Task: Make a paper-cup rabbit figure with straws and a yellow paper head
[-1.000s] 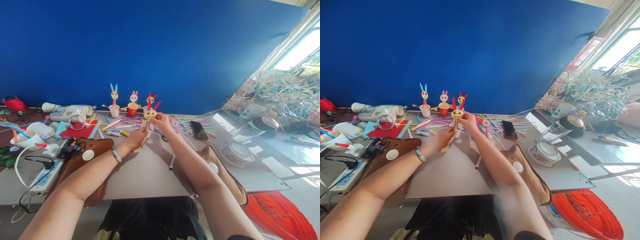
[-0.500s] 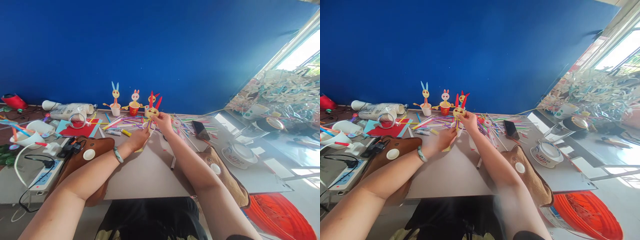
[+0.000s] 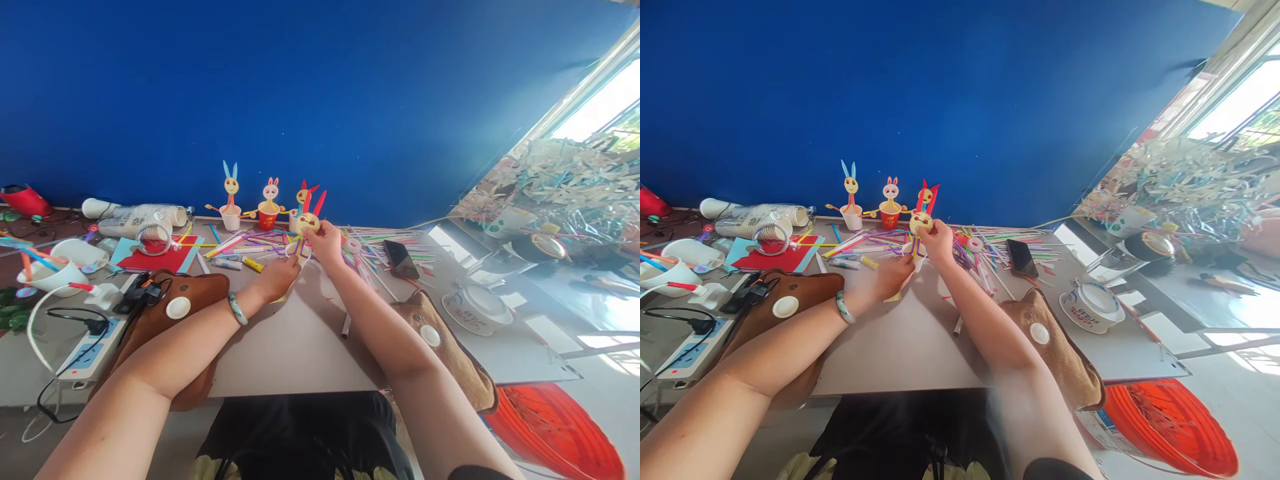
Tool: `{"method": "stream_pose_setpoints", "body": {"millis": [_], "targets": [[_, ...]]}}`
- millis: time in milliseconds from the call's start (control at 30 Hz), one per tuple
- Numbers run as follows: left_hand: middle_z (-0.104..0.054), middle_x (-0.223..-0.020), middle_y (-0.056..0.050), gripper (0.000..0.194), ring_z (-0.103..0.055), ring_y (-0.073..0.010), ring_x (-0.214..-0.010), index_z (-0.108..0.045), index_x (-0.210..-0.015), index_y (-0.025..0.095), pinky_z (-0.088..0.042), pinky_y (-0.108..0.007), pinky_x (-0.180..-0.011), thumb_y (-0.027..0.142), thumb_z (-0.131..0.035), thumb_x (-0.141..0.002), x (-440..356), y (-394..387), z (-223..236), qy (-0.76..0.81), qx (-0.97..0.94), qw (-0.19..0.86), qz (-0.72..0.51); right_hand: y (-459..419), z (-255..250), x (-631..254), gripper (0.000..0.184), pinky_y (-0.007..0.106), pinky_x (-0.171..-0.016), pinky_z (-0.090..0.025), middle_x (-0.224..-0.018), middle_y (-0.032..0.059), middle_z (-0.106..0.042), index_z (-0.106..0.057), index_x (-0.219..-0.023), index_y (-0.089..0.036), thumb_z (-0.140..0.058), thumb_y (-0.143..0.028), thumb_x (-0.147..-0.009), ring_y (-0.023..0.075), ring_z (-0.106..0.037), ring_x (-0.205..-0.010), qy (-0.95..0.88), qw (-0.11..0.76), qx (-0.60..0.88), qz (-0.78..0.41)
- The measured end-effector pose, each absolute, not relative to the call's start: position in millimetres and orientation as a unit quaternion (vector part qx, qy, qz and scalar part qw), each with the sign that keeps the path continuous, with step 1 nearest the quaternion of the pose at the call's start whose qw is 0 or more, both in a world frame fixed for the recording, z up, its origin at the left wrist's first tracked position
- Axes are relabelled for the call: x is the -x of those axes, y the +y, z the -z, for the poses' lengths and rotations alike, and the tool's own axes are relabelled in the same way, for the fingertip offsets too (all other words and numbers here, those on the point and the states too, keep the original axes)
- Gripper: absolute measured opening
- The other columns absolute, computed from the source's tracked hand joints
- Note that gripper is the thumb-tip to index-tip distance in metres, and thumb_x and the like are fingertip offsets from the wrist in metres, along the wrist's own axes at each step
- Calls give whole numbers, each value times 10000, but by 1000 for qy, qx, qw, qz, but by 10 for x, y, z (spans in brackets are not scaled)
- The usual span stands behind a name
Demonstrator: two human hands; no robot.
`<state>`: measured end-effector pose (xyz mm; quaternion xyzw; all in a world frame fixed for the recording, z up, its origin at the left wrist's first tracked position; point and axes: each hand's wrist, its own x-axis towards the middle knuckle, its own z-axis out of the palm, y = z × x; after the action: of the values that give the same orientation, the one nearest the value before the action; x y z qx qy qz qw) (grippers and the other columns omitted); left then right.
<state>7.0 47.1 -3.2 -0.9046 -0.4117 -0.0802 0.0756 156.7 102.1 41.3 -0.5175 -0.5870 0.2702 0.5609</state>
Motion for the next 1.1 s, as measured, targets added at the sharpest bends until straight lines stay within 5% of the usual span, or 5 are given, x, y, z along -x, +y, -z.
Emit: {"method": "stream_pose_setpoints", "body": {"millis": [333,733,1100], "targets": [[-598,-1196,-213,319,-656,-267,-956,-627,-1118,96,-490,-387,-813,52,-380,-921,-56,467,52,-419,902,64,87,1008,-422,-1553,171,257,-596,-408,-693,-22,-592,-577,-725,-197,-643,-346,-675,124,-491,-641,-601,554,516,-258],[-555,-1309,-216,268,-666,-273,-964,-640,-1097,109,-495,-389,-791,132,-415,-954,-66,423,12,-430,896,67,90,990,-360,-1675,421,317,-741,-527,-871,29,-695,-569,-970,-203,-733,-331,-604,181,-644,-800,-614,560,462,-308],[-595,-1193,-199,267,-663,-267,-927,-617,-1098,87,-474,-363,-741,122,-395,-954,-59,354,-114,-420,902,78,64,978,-384,-1643,474,331,-704,-516,-838,23,-728,-556,-1009,-211,-753,-366,-607,206,-676,-791,-610,545,473,-328]]}}
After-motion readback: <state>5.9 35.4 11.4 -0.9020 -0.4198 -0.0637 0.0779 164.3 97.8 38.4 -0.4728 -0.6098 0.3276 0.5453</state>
